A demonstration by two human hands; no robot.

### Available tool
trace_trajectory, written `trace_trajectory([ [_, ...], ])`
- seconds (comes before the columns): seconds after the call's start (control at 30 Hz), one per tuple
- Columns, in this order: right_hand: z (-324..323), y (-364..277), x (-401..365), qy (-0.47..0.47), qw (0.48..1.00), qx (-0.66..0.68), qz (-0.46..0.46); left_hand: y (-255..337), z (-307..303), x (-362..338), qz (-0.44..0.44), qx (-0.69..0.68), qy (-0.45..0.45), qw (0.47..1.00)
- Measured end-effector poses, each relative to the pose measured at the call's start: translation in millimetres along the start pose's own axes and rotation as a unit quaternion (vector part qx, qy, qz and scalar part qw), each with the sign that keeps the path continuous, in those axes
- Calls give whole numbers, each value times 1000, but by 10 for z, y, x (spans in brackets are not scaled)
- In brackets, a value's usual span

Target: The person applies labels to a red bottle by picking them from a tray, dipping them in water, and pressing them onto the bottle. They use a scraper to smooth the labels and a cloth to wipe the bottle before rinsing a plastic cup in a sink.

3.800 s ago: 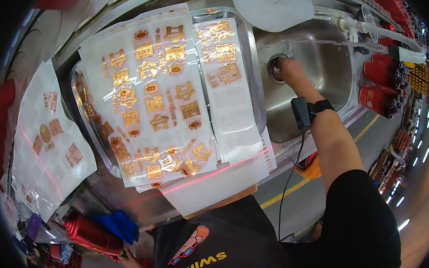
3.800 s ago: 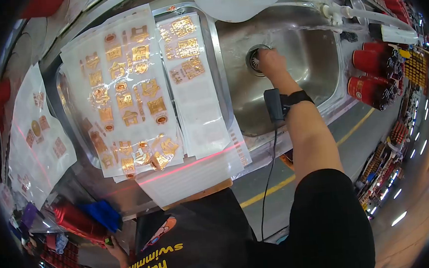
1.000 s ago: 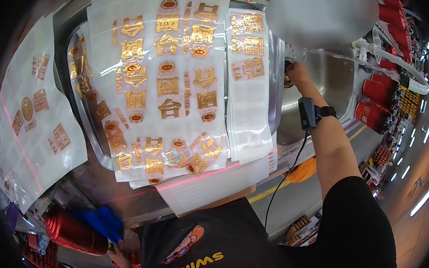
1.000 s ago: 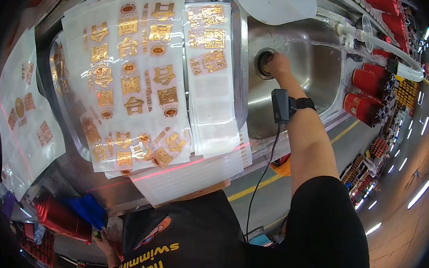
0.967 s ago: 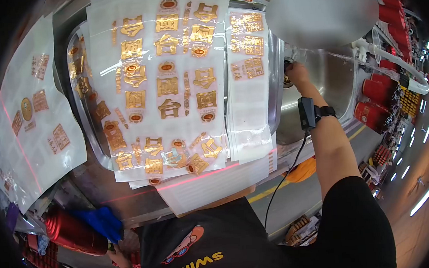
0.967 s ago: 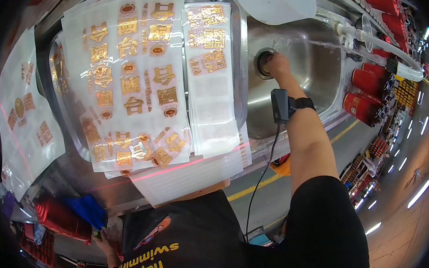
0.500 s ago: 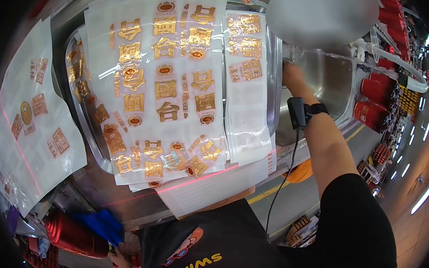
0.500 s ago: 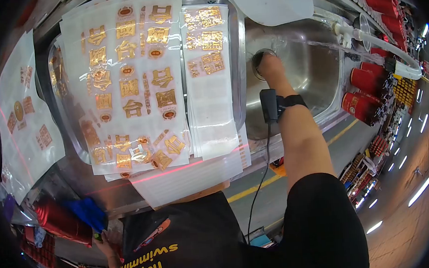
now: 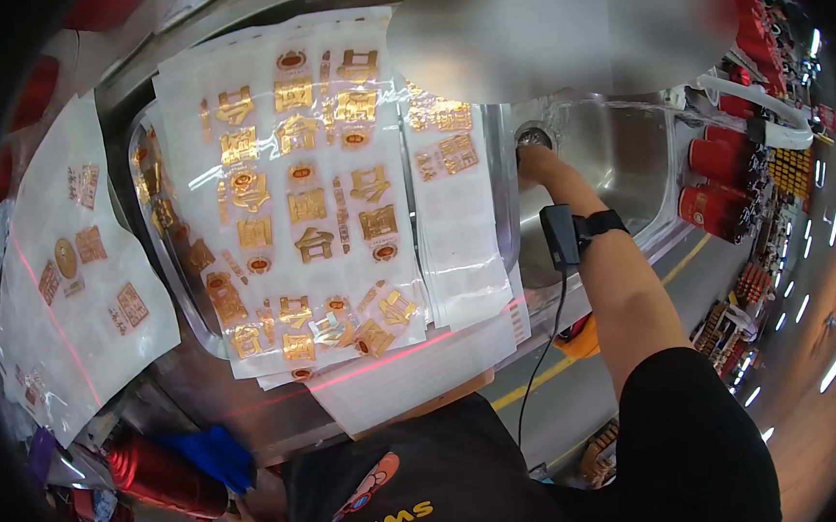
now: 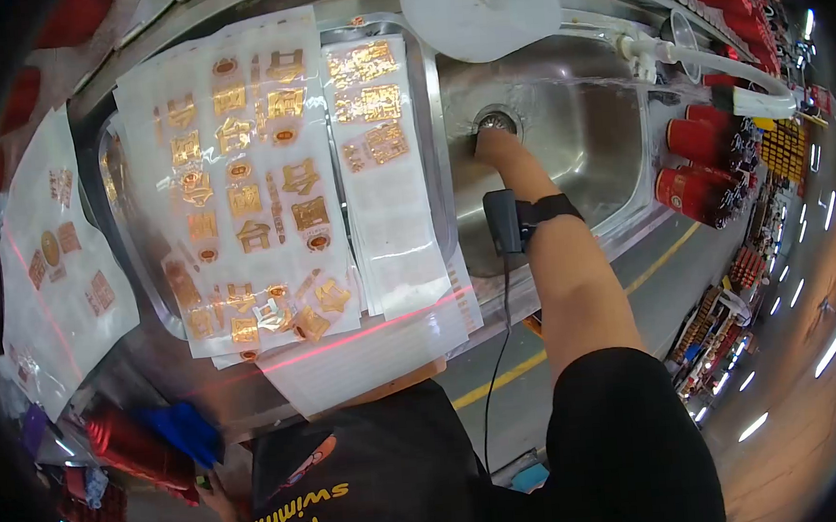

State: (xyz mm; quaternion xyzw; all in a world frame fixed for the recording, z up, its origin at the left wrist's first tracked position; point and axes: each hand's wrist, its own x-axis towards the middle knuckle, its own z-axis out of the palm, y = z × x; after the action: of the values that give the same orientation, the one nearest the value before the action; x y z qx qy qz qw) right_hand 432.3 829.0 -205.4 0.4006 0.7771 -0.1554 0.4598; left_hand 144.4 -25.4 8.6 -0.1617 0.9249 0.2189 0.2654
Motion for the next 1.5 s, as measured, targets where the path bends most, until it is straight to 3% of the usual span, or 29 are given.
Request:
trace_trajectory([
  [0.1,29,82,60,2,1000,-20,-19,59,23,5,9,-44,32,998],
  [0.23,-350,-8,-501,22,997,15,-71,-45,-208,109,39,-87,64,993],
  [0.3,-398,18,-576,6,998,1,-59,197,-278,150,37,-73,98,992],
  [0.4,-353,207,-501,52,995,-2,-87,1360,-198,-295,13,-24,185,982],
  [0.43,-429,220,-541,57,994,-13,-87,1331,-315,-220,82,-13,165,983],
  [0.5,-589,157,-743,80,993,-5,-81,1025,-555,154,172,-40,211,961],
  [0.53,-669,124,-875,99,992,11,-76,1026,-592,262,213,-55,241,945],
  [0.57,-499,294,-723,149,983,18,-103,1044,-696,353,170,-82,233,954],
  [0.67,-767,150,-1108,177,982,61,-27,1848,-714,214,124,-322,162,925],
  [0.7,-841,5,-1396,283,942,175,-51,1744,-753,450,141,-328,214,909],
  [0.73,-759,74,-1290,299,943,140,-38,1613,-854,730,154,-332,265,892],
  [0.8,-711,179,-1201,330,933,144,-16,1567,-1078,972,200,-285,236,907],
  [0.87,-777,113,-1341,375,913,160,-7,2390,-748,462,347,-338,203,851],
  [0.9,-800,87,-1407,377,910,170,12,2442,-740,506,359,-374,207,829],
  [0.93,-739,163,-1345,444,885,139,-17,2437,-755,542,371,-407,212,807],
  [1.03,-777,102,-1575,495,858,137,30,2604,-768,398,504,-341,108,786],
  [1.07,-711,156,-1583,531,832,157,22,2698,-738,277,530,-283,114,791],
  [1.13,-540,37,-1806,597,774,213,20,2724,-625,111,640,-292,31,710],
  [1.2,-311,-174,-2069,654,718,237,2,2524,-668,162,735,-205,-69,642],
  [1.27,-12,-459,-2489,679,693,242,-2,2479,-723,15,828,-153,-57,537],
  [1.33,353,-724,-2847,690,686,230,5,2350,-844,-403,824,-194,-103,522],
  [1.4,503,-962,-3327,692,683,233,14,2180,-1226,-685,875,-76,-163,450],
  [1.5,718,-1246,-3726,687,679,259,-3,1736,-1580,-884,873,-97,-199,434],
])
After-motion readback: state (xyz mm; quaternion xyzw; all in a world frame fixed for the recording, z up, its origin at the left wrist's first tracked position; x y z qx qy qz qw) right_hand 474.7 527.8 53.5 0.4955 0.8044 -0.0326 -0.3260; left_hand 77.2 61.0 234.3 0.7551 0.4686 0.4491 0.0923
